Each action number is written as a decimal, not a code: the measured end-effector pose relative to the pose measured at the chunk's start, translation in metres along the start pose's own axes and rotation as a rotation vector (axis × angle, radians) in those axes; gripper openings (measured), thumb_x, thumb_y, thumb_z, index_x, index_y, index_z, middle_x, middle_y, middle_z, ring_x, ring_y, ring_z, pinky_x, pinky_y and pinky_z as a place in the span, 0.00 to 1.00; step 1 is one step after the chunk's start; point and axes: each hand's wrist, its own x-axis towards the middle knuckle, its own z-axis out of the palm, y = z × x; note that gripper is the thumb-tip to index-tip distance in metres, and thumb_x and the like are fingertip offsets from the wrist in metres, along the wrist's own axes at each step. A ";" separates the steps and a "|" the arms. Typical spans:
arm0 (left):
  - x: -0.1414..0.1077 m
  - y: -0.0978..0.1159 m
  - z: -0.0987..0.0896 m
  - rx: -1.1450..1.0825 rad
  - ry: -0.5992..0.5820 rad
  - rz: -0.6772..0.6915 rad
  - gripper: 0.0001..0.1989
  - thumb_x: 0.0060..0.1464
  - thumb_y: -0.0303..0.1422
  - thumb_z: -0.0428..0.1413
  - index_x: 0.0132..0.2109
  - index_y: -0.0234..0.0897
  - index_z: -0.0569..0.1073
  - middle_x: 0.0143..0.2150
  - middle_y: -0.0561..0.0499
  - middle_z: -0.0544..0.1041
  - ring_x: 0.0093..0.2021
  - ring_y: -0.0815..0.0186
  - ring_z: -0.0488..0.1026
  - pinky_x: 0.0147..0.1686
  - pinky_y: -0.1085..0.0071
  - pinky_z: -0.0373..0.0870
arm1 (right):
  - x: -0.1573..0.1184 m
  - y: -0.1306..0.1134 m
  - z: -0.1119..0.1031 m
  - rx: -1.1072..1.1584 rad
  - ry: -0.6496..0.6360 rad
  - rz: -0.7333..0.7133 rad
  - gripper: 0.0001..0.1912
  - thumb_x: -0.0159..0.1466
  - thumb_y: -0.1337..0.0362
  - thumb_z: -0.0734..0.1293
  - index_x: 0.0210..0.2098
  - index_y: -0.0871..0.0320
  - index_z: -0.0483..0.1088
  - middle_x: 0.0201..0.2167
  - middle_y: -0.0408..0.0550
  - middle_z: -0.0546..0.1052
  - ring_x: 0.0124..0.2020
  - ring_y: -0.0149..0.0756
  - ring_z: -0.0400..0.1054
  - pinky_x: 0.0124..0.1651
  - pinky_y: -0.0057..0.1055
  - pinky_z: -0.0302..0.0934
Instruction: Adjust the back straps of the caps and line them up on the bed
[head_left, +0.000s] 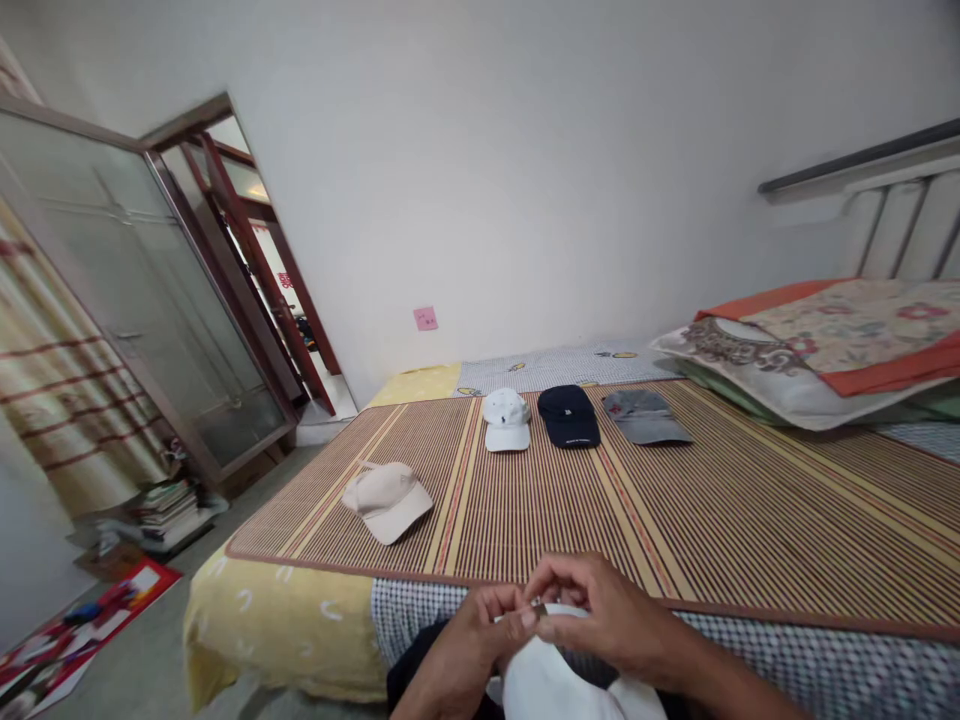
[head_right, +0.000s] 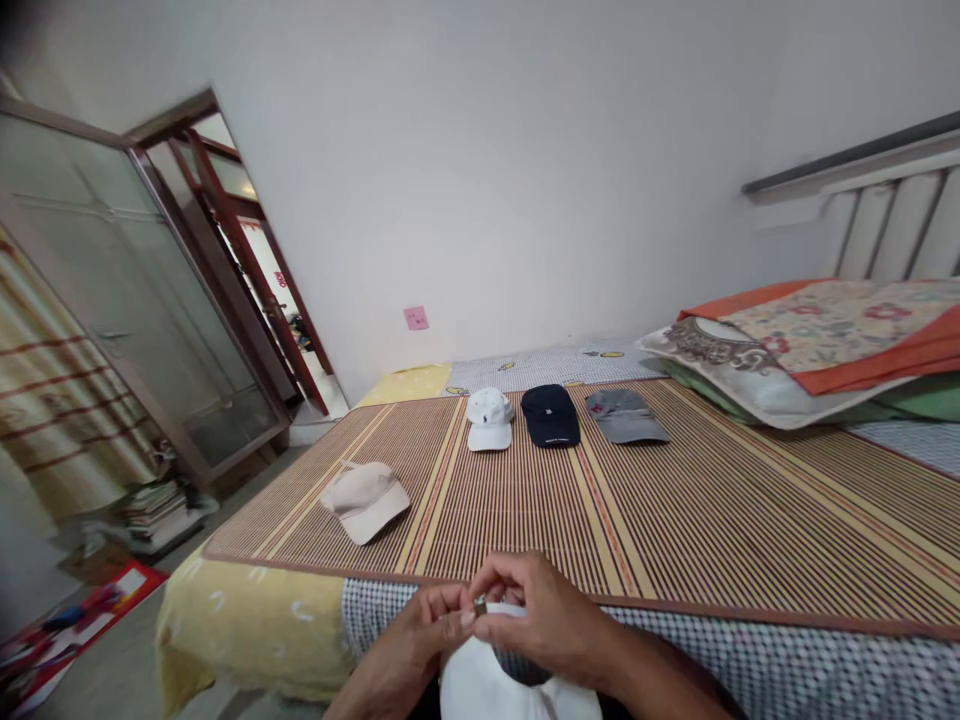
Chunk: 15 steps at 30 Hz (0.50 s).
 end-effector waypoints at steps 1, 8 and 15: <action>0.000 0.000 0.000 0.017 0.007 0.008 0.20 0.47 0.45 0.70 0.28 0.36 0.71 0.22 0.59 0.64 0.22 0.74 0.53 0.25 0.71 0.45 | 0.001 0.004 -0.002 0.062 -0.021 0.011 0.10 0.60 0.59 0.73 0.38 0.58 0.76 0.27 0.38 0.71 0.27 0.29 0.62 0.30 0.27 0.55; -0.001 0.010 -0.009 -0.064 -0.013 0.010 0.23 0.43 0.46 0.72 0.27 0.36 0.69 0.22 0.58 0.63 0.22 0.74 0.54 0.25 0.71 0.46 | 0.000 0.029 -0.015 0.314 -0.248 0.049 0.25 0.66 0.42 0.67 0.33 0.60 0.73 0.24 0.42 0.76 0.26 0.31 0.69 0.34 0.29 0.60; -0.001 0.016 -0.028 -0.127 -0.047 -0.041 0.22 0.38 0.44 0.75 0.27 0.34 0.73 0.21 0.57 0.65 0.21 0.76 0.56 0.24 0.72 0.46 | -0.012 0.029 -0.023 0.460 -0.481 0.096 0.28 0.54 0.41 0.76 0.33 0.63 0.77 0.26 0.40 0.72 0.24 0.24 0.58 0.27 0.24 0.48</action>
